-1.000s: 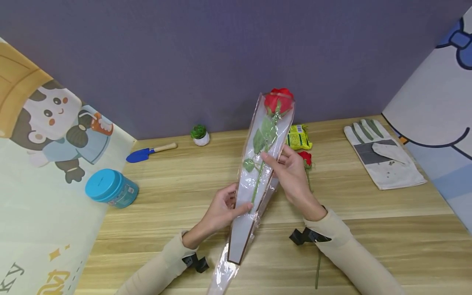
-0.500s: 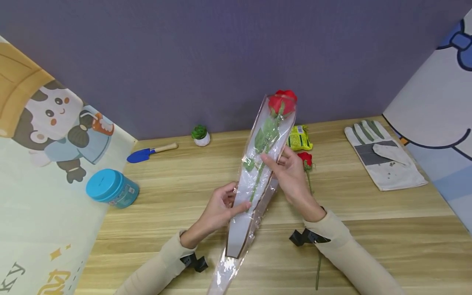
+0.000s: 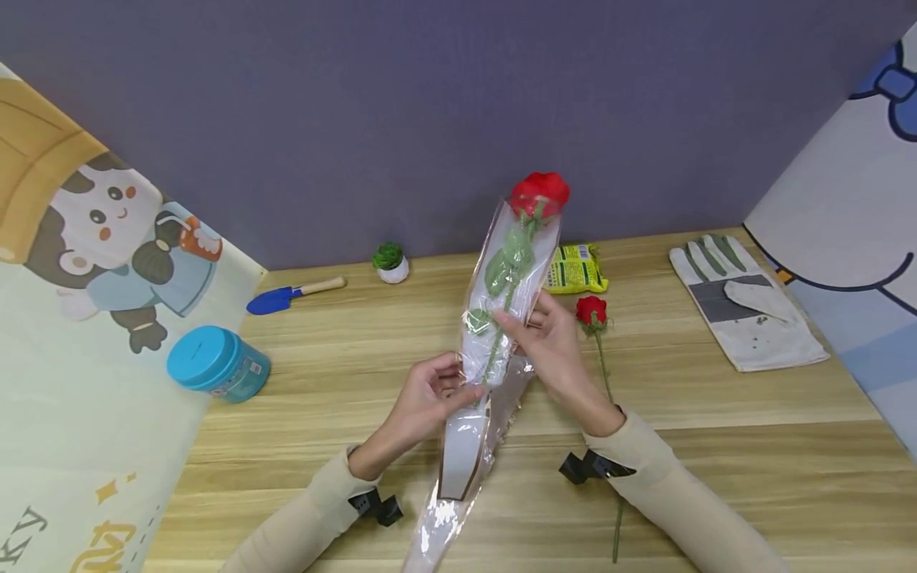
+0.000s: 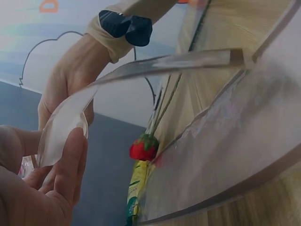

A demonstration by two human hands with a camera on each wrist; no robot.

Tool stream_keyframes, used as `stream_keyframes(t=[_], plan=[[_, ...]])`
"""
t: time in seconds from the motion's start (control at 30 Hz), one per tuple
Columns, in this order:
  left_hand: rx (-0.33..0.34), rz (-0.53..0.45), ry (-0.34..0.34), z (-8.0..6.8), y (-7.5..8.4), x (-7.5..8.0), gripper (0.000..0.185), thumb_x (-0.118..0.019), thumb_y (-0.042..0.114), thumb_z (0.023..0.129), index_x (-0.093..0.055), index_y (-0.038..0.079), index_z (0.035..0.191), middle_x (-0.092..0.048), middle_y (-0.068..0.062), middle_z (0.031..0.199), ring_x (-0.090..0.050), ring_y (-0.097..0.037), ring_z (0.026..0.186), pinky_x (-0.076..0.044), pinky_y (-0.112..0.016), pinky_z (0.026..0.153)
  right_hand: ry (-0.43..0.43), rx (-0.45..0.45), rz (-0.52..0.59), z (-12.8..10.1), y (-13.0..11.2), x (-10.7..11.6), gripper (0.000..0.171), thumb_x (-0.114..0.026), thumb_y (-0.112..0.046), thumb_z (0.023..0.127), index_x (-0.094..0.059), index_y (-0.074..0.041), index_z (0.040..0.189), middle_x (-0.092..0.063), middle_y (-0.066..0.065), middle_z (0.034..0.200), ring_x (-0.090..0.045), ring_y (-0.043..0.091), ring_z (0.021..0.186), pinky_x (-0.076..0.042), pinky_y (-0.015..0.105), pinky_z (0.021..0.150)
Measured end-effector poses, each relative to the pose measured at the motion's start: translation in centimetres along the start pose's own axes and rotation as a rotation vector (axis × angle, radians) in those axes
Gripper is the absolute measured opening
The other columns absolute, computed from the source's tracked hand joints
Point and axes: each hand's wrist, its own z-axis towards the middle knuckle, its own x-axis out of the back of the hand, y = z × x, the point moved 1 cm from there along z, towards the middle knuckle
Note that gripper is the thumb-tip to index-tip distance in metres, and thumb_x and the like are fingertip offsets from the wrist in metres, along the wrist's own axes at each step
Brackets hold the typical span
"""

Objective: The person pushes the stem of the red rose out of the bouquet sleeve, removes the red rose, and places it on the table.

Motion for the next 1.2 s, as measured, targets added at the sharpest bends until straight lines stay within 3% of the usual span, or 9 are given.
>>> stream_keyframes(t=[0.1,0.3,0.4,0.5,0.73,1.03,1.2], plan=[[-0.001,-0.007,0.005,0.0,0.1,0.1,0.034,-0.076,-0.001,0.088,-0.068,-0.008,0.12,-0.073,-0.031,0.112,-0.073,-0.006,0.085,-0.064,-0.022,0.078,-0.02,-0.01,-0.024,0.0,0.0,-0.1,0.061,-0.07,-0.013,0.1,-0.044,-0.007,0.154,-0.08,-0.013,0.106,-0.078,0.009,0.091,-0.066,0.029,0.077],[0.014,0.004,0.037,0.0,0.4,0.7,0.027,-0.077,0.002,0.089,-0.071,-0.008,0.114,-0.074,-0.028,0.111,-0.071,-0.004,0.084,-0.063,-0.021,0.077,-0.07,-0.006,-0.15,-0.4,0.4,-0.4,0.061,-0.069,-0.012,0.1,-0.044,-0.005,0.155,-0.071,0.023,0.129,-0.077,0.008,0.092,-0.066,0.032,0.081],[0.013,0.006,0.049,0.1,0.6,0.8,0.028,-0.078,0.002,0.089,-0.071,-0.009,0.113,-0.074,-0.029,0.11,-0.07,-0.003,0.083,-0.063,-0.021,0.076,-0.077,-0.001,-0.176,-0.5,0.6,-0.6,0.059,-0.069,-0.011,0.1,-0.044,-0.003,0.154,-0.066,0.031,0.133,-0.077,0.007,0.093,-0.066,0.032,0.082],[0.004,0.003,0.055,0.1,0.6,0.9,0.03,-0.078,0.003,0.089,-0.07,-0.009,0.115,-0.073,-0.031,0.111,-0.07,-0.003,0.084,-0.063,-0.02,0.077,-0.061,-0.003,-0.151,-0.5,0.5,-0.6,0.058,-0.069,-0.01,0.1,-0.045,-0.002,0.152,-0.07,0.026,0.129,-0.077,0.008,0.093,-0.066,0.032,0.083],[-0.027,-0.032,0.032,0.2,0.6,0.7,0.032,-0.076,-0.001,0.089,-0.067,-0.011,0.118,-0.072,-0.032,0.113,-0.069,-0.003,0.089,-0.063,-0.021,0.085,-0.008,-0.014,-0.033,-0.5,-0.2,-0.4,0.054,-0.072,-0.008,0.097,-0.05,0.0,0.146,-0.08,-0.013,0.103,-0.077,0.009,0.09,-0.066,0.029,0.079],[0.044,-0.06,-0.065,-0.1,0.8,0.3,0.044,-0.075,0.001,0.091,-0.063,-0.008,0.132,-0.071,-0.031,0.124,-0.077,-0.032,0.101,-0.067,-0.032,0.077,0.08,0.03,0.156,0.4,-2.0,0.9,0.051,-0.075,-0.005,0.094,-0.056,-0.008,0.141,-0.081,-0.007,0.102,-0.078,0.009,0.089,-0.065,0.027,0.081],[0.041,-0.056,-0.091,0.1,0.9,0.5,0.049,-0.075,0.0,0.089,-0.06,-0.006,0.136,-0.071,-0.03,0.125,-0.077,-0.024,0.098,-0.067,-0.031,0.078,0.042,0.038,0.155,0.5,-2.1,0.8,0.049,-0.073,-0.003,0.095,-0.056,-0.008,0.141,-0.081,-0.007,0.101,-0.078,0.01,0.089,-0.065,0.028,0.08]])
